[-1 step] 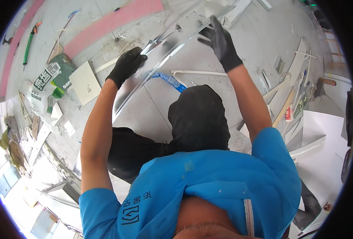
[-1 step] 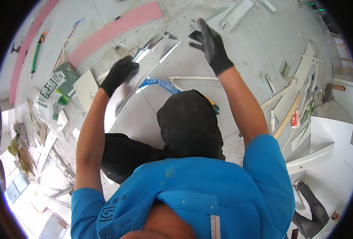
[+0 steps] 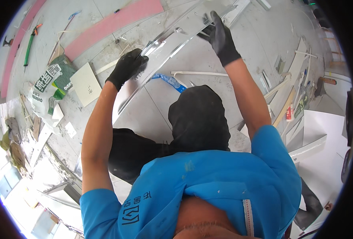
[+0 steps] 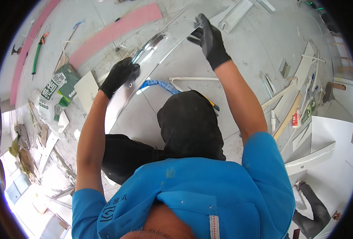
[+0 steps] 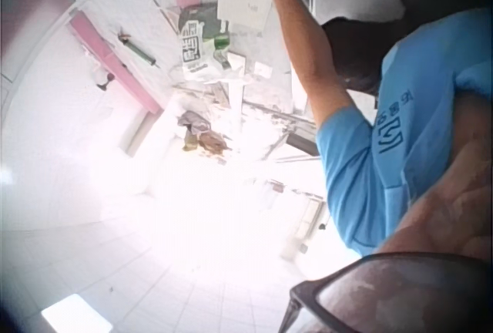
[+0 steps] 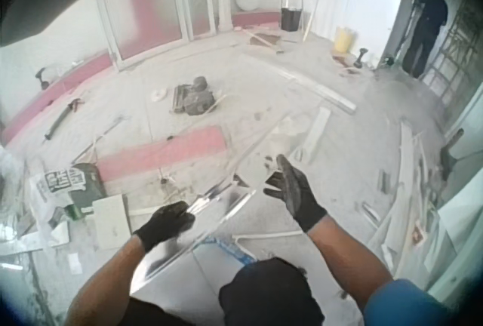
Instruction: The person measures a long metal profile with a tape measure and marks it with a marker. They then use tin snips to cut the profile into smaller sections, repeating the process for multiple pieces.
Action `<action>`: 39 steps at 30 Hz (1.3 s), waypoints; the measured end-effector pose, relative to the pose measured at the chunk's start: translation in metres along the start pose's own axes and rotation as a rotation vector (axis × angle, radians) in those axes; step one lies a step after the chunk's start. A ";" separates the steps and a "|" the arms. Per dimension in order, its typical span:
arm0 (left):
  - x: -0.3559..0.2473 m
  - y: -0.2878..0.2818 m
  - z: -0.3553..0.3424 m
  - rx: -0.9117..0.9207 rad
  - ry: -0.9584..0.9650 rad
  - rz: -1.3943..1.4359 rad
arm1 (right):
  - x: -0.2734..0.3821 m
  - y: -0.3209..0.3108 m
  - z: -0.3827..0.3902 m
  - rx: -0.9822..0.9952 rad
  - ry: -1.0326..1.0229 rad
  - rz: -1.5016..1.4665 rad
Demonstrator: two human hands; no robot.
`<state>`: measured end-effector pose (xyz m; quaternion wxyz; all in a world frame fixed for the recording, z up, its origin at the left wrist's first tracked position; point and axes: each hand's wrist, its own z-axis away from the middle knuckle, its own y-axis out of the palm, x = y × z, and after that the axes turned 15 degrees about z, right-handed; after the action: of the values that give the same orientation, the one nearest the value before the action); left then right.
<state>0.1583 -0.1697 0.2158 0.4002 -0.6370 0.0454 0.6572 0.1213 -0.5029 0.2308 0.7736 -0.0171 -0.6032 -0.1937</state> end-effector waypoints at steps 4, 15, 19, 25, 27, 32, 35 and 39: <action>-0.028 -0.019 0.006 -0.009 -0.098 0.109 | -0.016 -0.014 -0.059 -0.043 -0.145 0.177; -0.047 -0.132 -0.005 0.315 -0.226 0.731 | 0.007 0.048 -0.008 0.488 -0.273 -0.559; -0.094 -0.132 0.001 0.410 -0.348 0.732 | 0.054 0.057 0.002 0.469 -0.665 -0.449; -0.142 -0.112 0.004 0.492 -0.463 0.826 | 0.115 0.059 0.022 0.280 -0.877 -0.284; -0.124 -0.119 0.002 0.409 -0.435 0.866 | 0.152 0.080 0.006 0.246 -0.827 -0.410; -0.103 -0.146 0.014 0.329 -0.418 1.059 | 0.185 0.101 0.013 0.218 -0.765 -0.540; -0.105 -0.144 0.027 0.334 -0.220 0.846 | 0.197 0.104 0.023 0.139 -0.781 -0.493; -0.132 -0.101 0.036 0.168 -0.014 0.304 | 0.208 0.114 0.051 0.012 -1.017 -0.338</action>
<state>0.1712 -0.1431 0.3836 0.3485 -0.5823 0.1932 0.7086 0.1518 -0.4420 0.4637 0.3418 -0.0069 -0.8973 -0.2792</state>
